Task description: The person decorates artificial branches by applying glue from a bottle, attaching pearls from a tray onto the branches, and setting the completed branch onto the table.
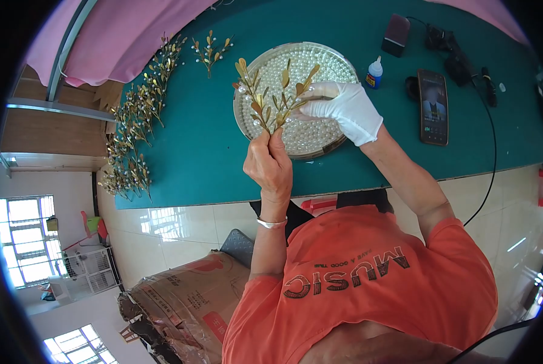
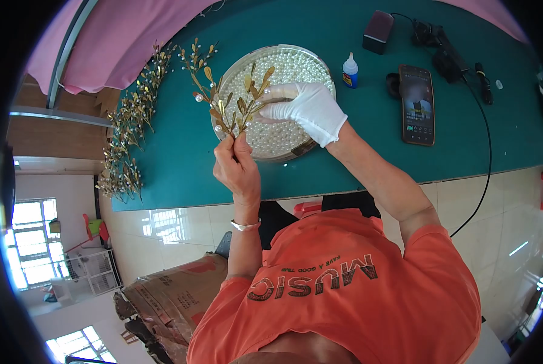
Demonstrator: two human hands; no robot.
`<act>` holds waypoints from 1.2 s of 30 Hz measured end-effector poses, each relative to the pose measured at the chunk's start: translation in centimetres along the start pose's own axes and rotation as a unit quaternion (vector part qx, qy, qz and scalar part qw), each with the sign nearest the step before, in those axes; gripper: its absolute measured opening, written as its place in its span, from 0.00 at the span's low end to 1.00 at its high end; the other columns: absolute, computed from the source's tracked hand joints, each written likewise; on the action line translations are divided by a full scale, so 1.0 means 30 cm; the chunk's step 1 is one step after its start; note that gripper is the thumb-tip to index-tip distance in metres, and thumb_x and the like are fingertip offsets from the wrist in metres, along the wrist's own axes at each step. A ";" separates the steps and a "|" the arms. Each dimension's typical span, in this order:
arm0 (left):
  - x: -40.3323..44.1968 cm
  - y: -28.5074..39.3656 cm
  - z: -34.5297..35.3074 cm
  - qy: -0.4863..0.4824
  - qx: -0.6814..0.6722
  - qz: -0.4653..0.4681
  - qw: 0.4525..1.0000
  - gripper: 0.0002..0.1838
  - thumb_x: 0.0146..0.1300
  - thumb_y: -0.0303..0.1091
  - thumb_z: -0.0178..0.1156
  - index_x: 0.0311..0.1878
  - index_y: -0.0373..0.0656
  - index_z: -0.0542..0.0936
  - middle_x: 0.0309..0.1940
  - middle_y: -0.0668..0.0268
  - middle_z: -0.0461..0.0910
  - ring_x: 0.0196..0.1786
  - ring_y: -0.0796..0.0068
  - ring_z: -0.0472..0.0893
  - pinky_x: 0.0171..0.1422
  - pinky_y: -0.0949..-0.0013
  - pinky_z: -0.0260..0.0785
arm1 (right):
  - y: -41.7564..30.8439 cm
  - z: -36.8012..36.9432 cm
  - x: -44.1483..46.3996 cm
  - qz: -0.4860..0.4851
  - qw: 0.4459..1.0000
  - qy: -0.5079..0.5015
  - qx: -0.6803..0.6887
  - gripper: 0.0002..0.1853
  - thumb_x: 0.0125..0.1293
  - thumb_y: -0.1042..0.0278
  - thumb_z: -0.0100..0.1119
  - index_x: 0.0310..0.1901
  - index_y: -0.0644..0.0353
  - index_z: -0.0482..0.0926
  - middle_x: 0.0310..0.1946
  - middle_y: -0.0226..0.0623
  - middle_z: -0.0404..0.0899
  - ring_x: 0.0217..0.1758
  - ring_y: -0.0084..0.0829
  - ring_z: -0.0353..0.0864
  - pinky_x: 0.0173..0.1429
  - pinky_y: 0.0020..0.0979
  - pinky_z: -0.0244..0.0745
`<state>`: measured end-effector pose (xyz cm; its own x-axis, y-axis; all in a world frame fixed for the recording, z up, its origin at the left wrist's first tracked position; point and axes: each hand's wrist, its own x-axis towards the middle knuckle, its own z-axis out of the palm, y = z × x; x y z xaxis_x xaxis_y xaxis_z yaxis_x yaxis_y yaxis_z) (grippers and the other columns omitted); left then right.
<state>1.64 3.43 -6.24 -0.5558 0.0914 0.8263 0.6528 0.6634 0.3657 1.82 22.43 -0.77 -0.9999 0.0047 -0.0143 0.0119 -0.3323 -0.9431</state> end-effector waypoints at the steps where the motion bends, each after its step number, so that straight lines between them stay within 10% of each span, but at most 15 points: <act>1: -0.001 0.000 -0.001 0.000 0.000 0.000 1.000 0.08 0.69 0.28 0.64 0.43 0.37 0.74 0.20 0.63 0.77 0.20 0.74 0.77 0.24 0.72 0.66 | 0.002 0.003 -0.001 0.000 1.000 0.003 0.002 0.13 0.61 0.81 0.66 0.47 0.75 0.82 0.45 0.44 0.84 0.49 0.33 0.85 0.56 0.28 0.83; 10: -0.009 -0.016 0.000 0.005 -0.011 -0.039 0.999 0.10 0.63 0.27 0.68 0.41 0.34 0.77 0.27 0.55 0.79 0.24 0.58 0.79 0.25 0.63 0.68 | -0.010 0.011 -0.012 -0.017 0.997 -0.015 0.076 0.23 0.66 0.79 0.61 0.62 0.76 0.70 0.50 0.48 0.82 0.51 0.38 0.86 0.55 0.31 0.83; 21: 0.011 0.015 -0.007 0.001 -0.088 -0.111 0.990 0.07 0.68 0.26 0.63 0.42 0.36 0.74 0.19 0.63 0.77 0.19 0.75 0.76 0.22 0.72 0.65 | 0.058 0.041 -0.028 -0.120 0.970 0.023 -0.211 0.04 0.71 0.82 0.50 0.42 0.62 0.71 0.56 0.48 0.80 0.46 0.28 0.86 0.53 0.24 0.76; 24: 0.002 0.002 -0.002 0.012 -0.073 -0.094 0.993 0.07 0.69 0.26 0.63 0.42 0.36 0.74 0.19 0.64 0.77 0.19 0.75 0.76 0.22 0.72 0.65 | 0.070 0.057 -0.034 -0.148 0.979 0.045 -0.130 0.04 0.67 0.81 0.55 0.41 0.62 0.75 0.35 0.38 0.84 0.40 0.26 0.87 0.42 0.26 0.79; 31: 0.014 0.010 -0.013 0.003 -0.112 -0.141 0.984 0.08 0.70 0.27 0.62 0.42 0.36 0.73 0.19 0.64 0.77 0.20 0.78 0.75 0.24 0.74 0.65 | 0.082 0.050 -0.025 -0.151 0.981 0.046 -0.110 0.05 0.68 0.82 0.53 0.43 0.64 0.76 0.39 0.37 0.84 0.39 0.25 0.87 0.43 0.24 0.78; 36: 0.113 0.024 -0.074 -0.023 -0.300 -0.367 0.880 0.10 0.74 0.34 0.58 0.41 0.37 0.73 0.19 0.70 0.75 0.22 0.85 0.69 0.25 0.79 0.59 | 0.004 0.061 -0.045 -0.133 0.981 0.080 -0.113 0.09 0.70 0.81 0.50 0.49 0.66 0.76 0.45 0.39 0.84 0.40 0.25 0.86 0.45 0.24 0.79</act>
<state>1.36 2.55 -2.21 -0.9524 -0.1604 0.2592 0.2551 0.0459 0.9658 3.14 20.66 -0.26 -0.9537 0.2173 0.2078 -0.2299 -0.0816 -0.9698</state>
